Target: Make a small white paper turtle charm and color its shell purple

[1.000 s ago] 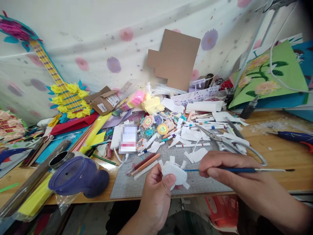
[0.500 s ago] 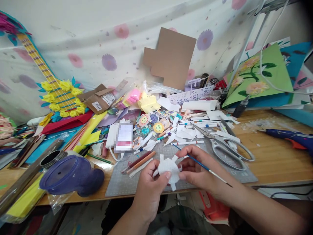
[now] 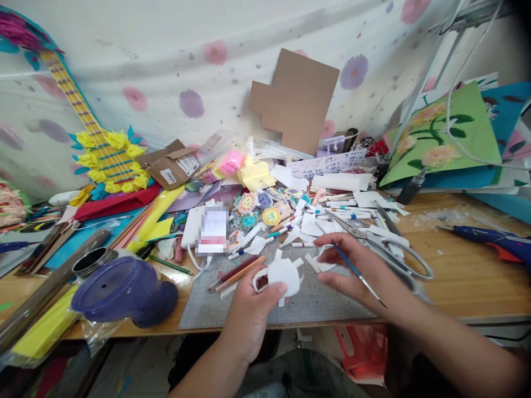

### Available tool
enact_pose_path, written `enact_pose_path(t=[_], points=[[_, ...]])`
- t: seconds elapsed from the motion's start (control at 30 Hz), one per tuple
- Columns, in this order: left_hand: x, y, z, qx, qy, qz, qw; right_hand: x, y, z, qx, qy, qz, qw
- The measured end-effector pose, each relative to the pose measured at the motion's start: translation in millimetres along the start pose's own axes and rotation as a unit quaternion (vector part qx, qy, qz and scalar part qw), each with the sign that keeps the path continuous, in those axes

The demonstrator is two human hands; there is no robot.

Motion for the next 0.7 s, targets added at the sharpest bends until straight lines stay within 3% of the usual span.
enact_pose_path(t=[0.07, 0.17, 0.33, 0.47, 0.57, 0.7], points=[[2, -4, 10.1, 0.037, -0.018, 0.01, 0.999, 0, -6, 20, -0.241, -0.029, 0.024, 0.97], [4, -11, 17.2, 0.086, -0.007, 0.022, 0.996, 3, -21, 36, -0.36, -0.024, 0.039, 0.932], [7, -25, 16.7, 0.169, 0.053, 0.031, 0.984, 7, -37, 48, -0.397, -0.012, 0.04, 0.917], [10, -11, 7.4, 0.249, 0.156, 0.104, 0.95, 3, -30, 52, -0.375, 0.0, 0.064, 0.925], [19, 1, -0.3, 0.351, 0.22, 0.134, 0.9, -3, -21, 60, -0.29, -0.042, 0.068, 0.954], [37, -5, 2.8, 0.44, 0.21, 0.117, 0.865, -11, -16, 72, -0.202, -0.113, 0.064, 0.971]])
Point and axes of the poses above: each hand's wrist, its own x-axis towards the middle knuckle, its own z-axis out of the back of the hand, y = z × x, the point moved 6 cm from there along x, towards the middle knuckle, and after that the axes turned 14 degrees about y, right-handed, at the moved point
